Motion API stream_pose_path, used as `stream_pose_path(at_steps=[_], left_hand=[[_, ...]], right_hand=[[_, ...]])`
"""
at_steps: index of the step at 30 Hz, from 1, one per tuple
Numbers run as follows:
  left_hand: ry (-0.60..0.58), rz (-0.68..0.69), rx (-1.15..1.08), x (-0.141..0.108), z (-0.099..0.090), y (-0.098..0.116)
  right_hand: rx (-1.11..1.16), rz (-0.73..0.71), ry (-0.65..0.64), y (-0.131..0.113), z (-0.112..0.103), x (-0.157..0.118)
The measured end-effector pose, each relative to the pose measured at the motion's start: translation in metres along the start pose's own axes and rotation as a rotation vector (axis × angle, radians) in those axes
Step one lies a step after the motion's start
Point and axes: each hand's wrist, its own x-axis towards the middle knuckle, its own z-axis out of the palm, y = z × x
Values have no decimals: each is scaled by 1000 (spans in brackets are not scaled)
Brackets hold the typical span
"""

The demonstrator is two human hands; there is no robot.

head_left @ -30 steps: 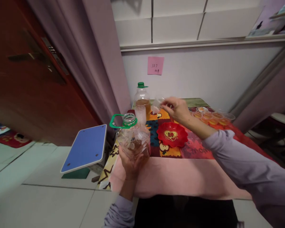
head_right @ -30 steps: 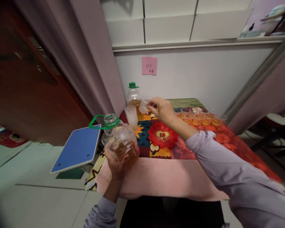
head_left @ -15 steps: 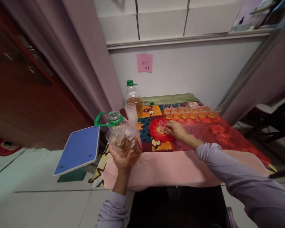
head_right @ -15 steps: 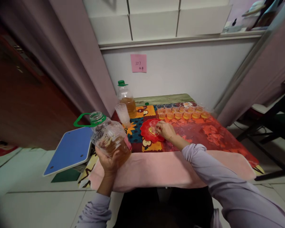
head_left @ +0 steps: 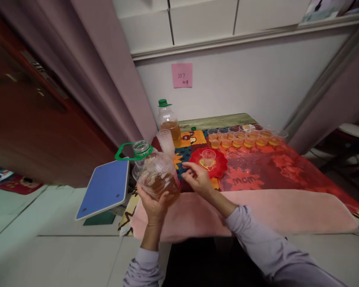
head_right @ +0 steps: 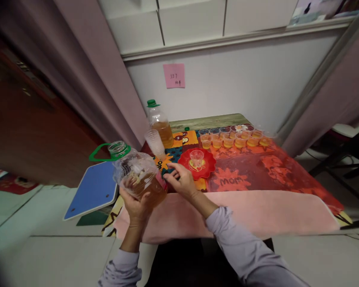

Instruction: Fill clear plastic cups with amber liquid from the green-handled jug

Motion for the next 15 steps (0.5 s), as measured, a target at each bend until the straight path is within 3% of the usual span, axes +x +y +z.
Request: stream_pose_path(at_steps=[2,5,10,15], left_hand=[[12,-2,-12,1,-5,2],[26,-32,-3,5,-8,9],[113,-104,67,10,1,27],[67,-16,279,16,2,49]], right_hand=[[69,15,-108,6,28,-3],[140,1,-198,21,46,-5],[159,-44,-242,33,41,-7],[257,21,-226,29,41,-10]])
